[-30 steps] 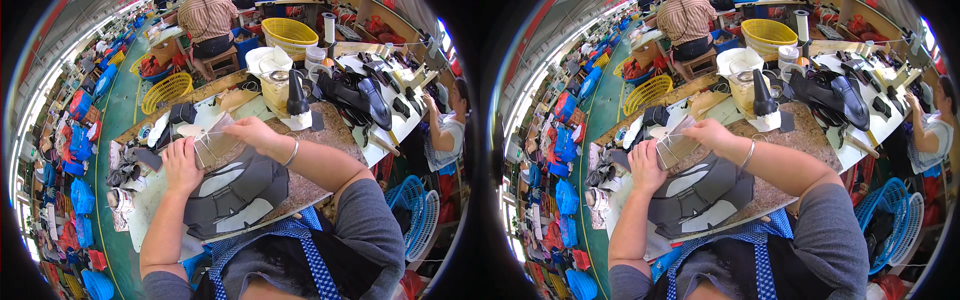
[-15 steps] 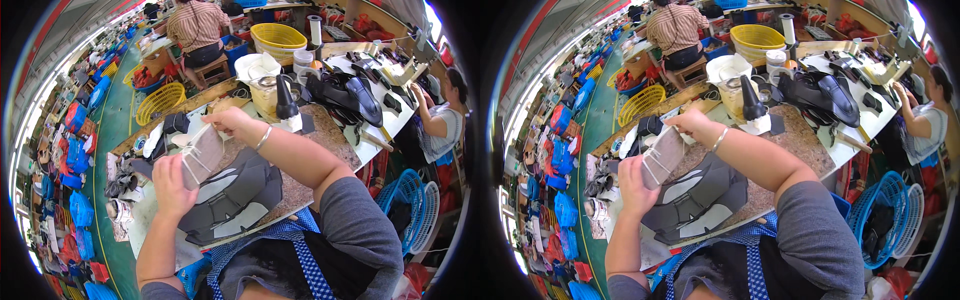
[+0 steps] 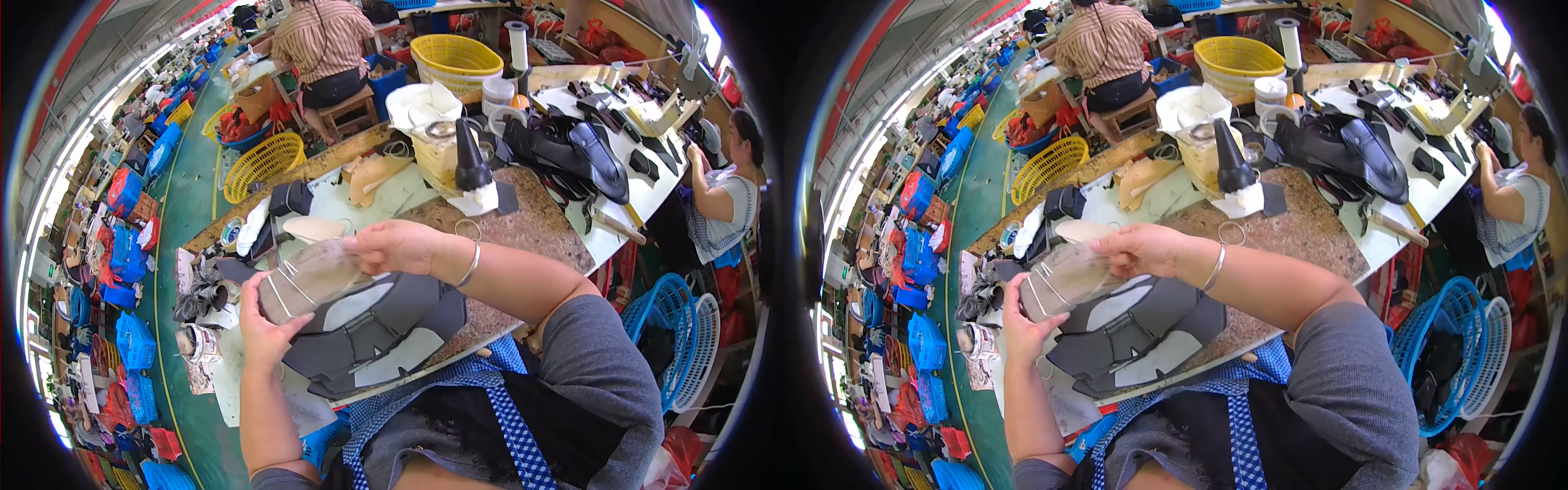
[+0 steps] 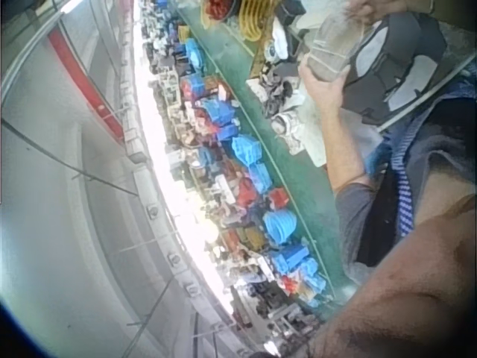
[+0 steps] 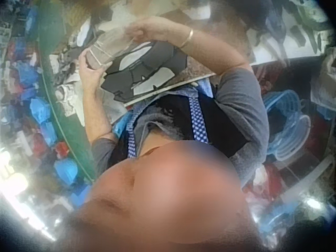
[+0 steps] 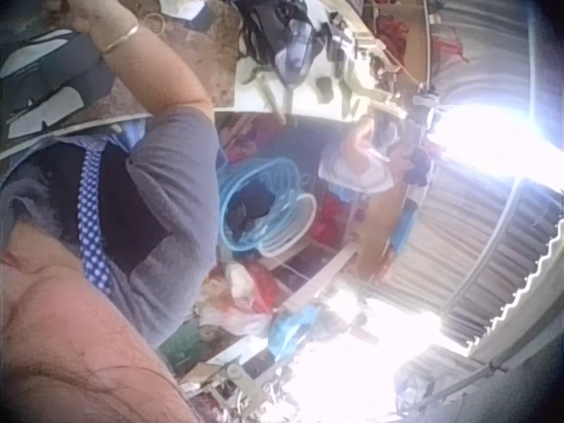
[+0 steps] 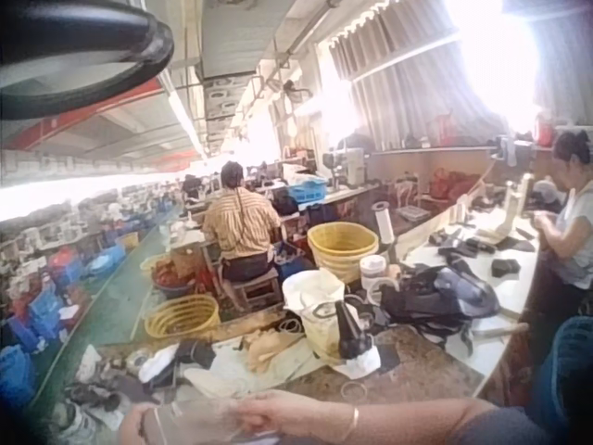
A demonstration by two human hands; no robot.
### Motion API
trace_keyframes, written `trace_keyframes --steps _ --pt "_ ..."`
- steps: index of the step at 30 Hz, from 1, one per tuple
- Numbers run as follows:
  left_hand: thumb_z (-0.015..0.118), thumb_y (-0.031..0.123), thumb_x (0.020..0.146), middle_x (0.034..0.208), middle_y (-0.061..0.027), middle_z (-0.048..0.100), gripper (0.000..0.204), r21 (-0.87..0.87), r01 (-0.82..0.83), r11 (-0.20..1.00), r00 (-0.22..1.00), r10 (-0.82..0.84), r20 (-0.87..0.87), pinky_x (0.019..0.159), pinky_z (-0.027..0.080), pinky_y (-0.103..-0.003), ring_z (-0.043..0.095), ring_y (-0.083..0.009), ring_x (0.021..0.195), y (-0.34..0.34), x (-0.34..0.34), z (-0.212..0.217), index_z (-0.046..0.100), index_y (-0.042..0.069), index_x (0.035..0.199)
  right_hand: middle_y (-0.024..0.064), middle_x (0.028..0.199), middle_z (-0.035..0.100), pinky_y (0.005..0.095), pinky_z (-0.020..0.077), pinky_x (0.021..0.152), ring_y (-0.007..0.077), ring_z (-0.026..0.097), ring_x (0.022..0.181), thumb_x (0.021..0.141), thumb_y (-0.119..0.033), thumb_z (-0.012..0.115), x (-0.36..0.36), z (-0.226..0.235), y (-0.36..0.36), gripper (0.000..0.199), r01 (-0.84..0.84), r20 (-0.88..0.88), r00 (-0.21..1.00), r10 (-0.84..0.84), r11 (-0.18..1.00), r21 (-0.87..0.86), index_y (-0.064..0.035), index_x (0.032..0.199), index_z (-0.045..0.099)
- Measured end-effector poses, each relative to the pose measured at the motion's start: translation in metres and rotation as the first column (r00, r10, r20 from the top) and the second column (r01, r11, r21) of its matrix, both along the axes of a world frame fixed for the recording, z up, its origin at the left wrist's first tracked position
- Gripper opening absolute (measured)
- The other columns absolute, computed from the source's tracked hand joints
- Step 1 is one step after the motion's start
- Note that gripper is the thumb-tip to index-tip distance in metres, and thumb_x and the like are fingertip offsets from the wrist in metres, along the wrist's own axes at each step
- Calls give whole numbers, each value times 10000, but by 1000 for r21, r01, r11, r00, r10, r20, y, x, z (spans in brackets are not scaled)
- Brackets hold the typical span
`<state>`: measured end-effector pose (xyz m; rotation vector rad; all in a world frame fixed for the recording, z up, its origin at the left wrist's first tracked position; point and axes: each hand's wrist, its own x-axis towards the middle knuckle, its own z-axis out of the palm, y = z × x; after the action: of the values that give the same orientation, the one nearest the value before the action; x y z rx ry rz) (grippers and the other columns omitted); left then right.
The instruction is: The person peels backing from padding pieces and sticks them onto shoe components by hand. The person places the assembled components into a blue basket, dumps more shoe parts onto the workbench from another basket, and attaches additional padding pieces to them.
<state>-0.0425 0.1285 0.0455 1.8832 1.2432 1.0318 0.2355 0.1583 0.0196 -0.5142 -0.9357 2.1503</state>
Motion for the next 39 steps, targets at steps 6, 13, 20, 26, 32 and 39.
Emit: trace_keyframes --steps 6,13,20,26,32,39 --pt "823 -23 510 1129 -59 530 814 82 -123 989 991 118 60 916 460 -330 551 -195 1054 -1 -2 -7 465 51 1237 23 846 620 244 433 733 108 540 776 902 -345 650 -19 16 -31 284 343 -104 928 -357 929 -137 -118 744 588" --pt "811 -52 515 1146 -99 574 852 -163 1 987 970 39 240 918 474 -336 579 -213 1060 -21 -18 -1 446 16 1281 -33 600 537 254 314 455 122 447 495 901 -366 620 -8 11 -36 326 -161 -328 943 59 943 -292 -143 679 534" --pt "647 402 853 1178 -178 595 627 -448 542 712 459 196 867 546 542 -393 607 -316 1003 -23 -33 -11 453 58 1340 58 538 558 313 416 494 127 495 485 893 -382 635 1 -8 1 428 294 628 424 -653 755 586 -42 632 640" --pt "636 558 817 1111 -156 588 659 -587 403 702 375 458 806 490 487 -266 598 -337 893 17 1 -3 509 106 1279 100 605 583 324 449 554 178 508 530 851 -257 710 -32 27 -38 220 43 326 719 -614 507 861 -49 799 661" --pt "647 522 831 1077 -113 612 565 -638 365 678 489 444 751 493 475 -264 605 -285 894 -1 29 -17 532 124 1215 92 822 636 323 499 669 245 620 736 791 -141 733 -20 42 -12 163 229 111 279 -954 178 957 -49 910 671" --pt "655 460 871 1019 -39 623 505 -512 286 810 541 305 784 600 514 -296 623 -161 835 -22 65 -16 499 126 1215 125 972 597 365 494 762 273 591 889 697 -70 710 -49 43 -38 270 -95 -224 409 -884 -286 953 4 951 655"
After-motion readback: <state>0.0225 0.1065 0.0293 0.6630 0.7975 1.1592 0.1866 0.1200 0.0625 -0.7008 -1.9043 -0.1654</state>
